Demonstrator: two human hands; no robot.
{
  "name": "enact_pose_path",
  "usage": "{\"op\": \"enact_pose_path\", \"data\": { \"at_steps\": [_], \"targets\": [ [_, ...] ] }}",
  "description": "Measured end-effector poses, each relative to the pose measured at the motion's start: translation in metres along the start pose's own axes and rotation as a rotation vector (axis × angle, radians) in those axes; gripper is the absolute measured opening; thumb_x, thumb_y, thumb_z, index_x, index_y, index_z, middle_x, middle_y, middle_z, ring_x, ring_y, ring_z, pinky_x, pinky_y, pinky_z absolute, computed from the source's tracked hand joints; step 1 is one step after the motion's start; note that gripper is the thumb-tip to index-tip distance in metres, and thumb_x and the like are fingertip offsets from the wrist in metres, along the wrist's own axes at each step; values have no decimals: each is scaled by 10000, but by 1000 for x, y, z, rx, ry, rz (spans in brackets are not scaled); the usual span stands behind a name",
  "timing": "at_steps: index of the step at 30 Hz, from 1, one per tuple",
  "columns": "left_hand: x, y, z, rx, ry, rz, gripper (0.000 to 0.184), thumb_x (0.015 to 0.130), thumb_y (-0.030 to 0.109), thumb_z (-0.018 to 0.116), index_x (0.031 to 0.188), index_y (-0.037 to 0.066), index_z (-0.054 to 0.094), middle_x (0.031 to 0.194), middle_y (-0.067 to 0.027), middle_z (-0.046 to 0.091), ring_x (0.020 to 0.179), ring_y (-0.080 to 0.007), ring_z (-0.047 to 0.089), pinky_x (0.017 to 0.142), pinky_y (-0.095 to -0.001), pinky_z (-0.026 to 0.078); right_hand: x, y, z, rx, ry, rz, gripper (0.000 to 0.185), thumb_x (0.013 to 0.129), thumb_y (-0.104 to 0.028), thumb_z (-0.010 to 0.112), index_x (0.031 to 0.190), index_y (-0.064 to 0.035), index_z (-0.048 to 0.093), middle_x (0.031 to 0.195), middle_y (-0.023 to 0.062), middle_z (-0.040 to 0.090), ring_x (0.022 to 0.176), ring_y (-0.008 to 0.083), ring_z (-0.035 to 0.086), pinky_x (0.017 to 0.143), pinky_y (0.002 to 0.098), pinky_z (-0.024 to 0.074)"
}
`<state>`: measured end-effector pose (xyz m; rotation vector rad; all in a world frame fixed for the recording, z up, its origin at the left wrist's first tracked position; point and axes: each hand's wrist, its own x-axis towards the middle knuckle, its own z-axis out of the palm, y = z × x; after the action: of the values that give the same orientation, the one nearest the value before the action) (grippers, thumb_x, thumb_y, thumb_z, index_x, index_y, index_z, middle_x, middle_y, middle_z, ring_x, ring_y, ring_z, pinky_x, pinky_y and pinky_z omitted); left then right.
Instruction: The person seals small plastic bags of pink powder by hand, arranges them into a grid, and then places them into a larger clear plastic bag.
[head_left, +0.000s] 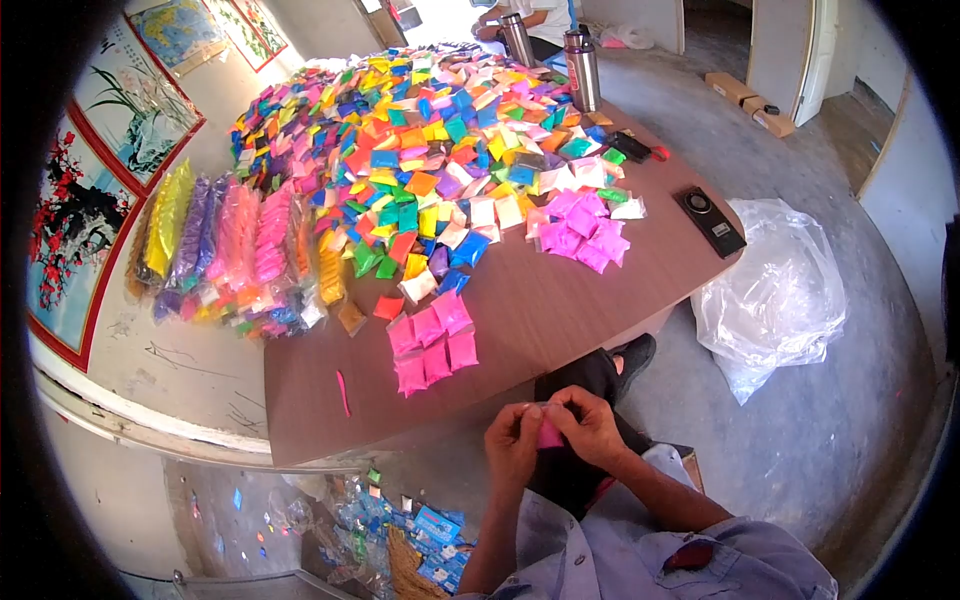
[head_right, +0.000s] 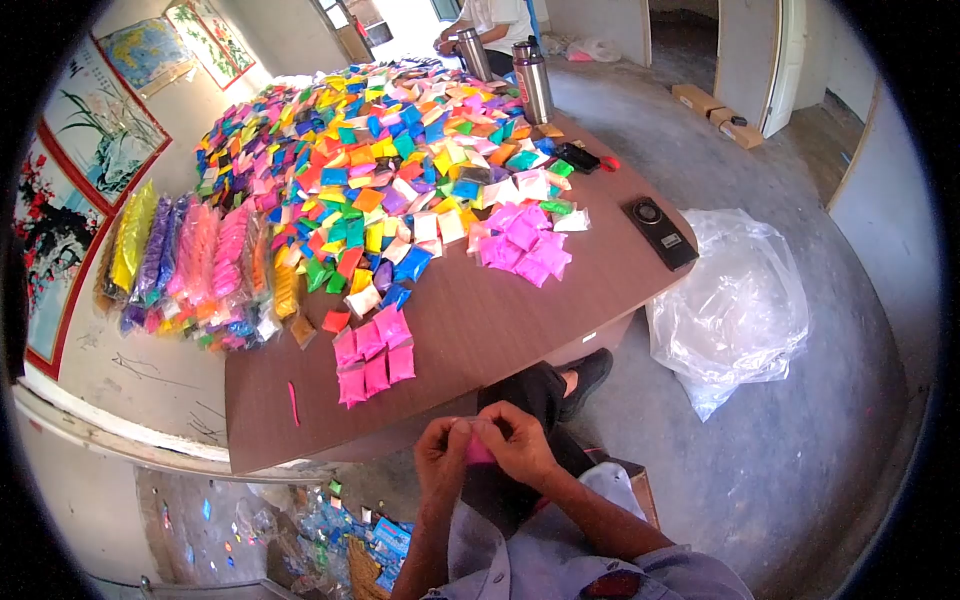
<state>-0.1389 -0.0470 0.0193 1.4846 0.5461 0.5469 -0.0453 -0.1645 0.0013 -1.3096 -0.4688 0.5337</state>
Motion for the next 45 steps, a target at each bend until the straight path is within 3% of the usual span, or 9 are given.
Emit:
{"op": "enact_pose_path", "data": {
  "at_steps": [8,11,13,17,22,30,36,45],
  "targets": [
    [1,6,10,-3,-21,-46,170,1044,170,693,1064,4,722,948,-8,709,874,-76,626,782,-248,517,2,-1,-1,-4,47,-47,66,1034,-89,666,1028,-24,675,919,-14,654,857,57,593,757,243,507],
    [5,12,10,140,-14,11,184,1041,183,690,1076,5,720,966,-3,708,888,-73,620,794,-249,511,3,-4,-2,-192,117,-143,92,1019,-95,680,996,-6,674,923,37,678,872,96,622,783,279,532],
    [1,16,6,248,-36,21,200,1039,198,687,1085,6,720,979,3,707,899,-71,617,803,-246,503,-1,-17,1,-78,97,-62,89,1024,-96,674,999,-11,671,902,8,660,848,69,594,744,259,508],
    [3,22,14,57,-57,-31,189,1038,167,692,1114,-6,706,1018,-12,715,923,-75,629,834,-258,518,0,-17,-1,-44,99,-83,81,1044,-101,653,1022,-23,663,871,-42,626,812,34,553,703,221,465],
    [-2,14,10,-52,-92,-51,213,1041,150,686,1165,-24,693,1038,-9,713,943,-82,633,870,-255,513,4,-20,-6,-41,167,-14,104,1051,-127,650,1019,-27,647,869,-46,614,791,36,542,698,220,454],
    [-1,10,-4,93,-182,-68,227,1040,135,680,1193,-31,698,1057,-26,716,968,-91,640,889,-258,516,4,-7,-7,2,51,18,154,1043,-155,686,1048,-1,699,881,-50,643,805,35,555,712,229,468],
    [-7,12,9,52,-174,-144,233,1040,169,699,1178,-18,709,1004,0,694,916,-74,612,834,-238,495,4,-7,-9,40,117,76,174,1044,-178,698,1039,-4,715,910,-43,662,826,38,564,729,228,475],
    [-8,12,2,128,-149,-96,270,1040,224,715,1166,-14,719,980,8,699,875,-72,608,793,-233,490,3,-6,-6,137,60,92,191,1048,-201,701,1110,-20,702,933,-42,664,831,39,563,733,232,480]
  ]
}}
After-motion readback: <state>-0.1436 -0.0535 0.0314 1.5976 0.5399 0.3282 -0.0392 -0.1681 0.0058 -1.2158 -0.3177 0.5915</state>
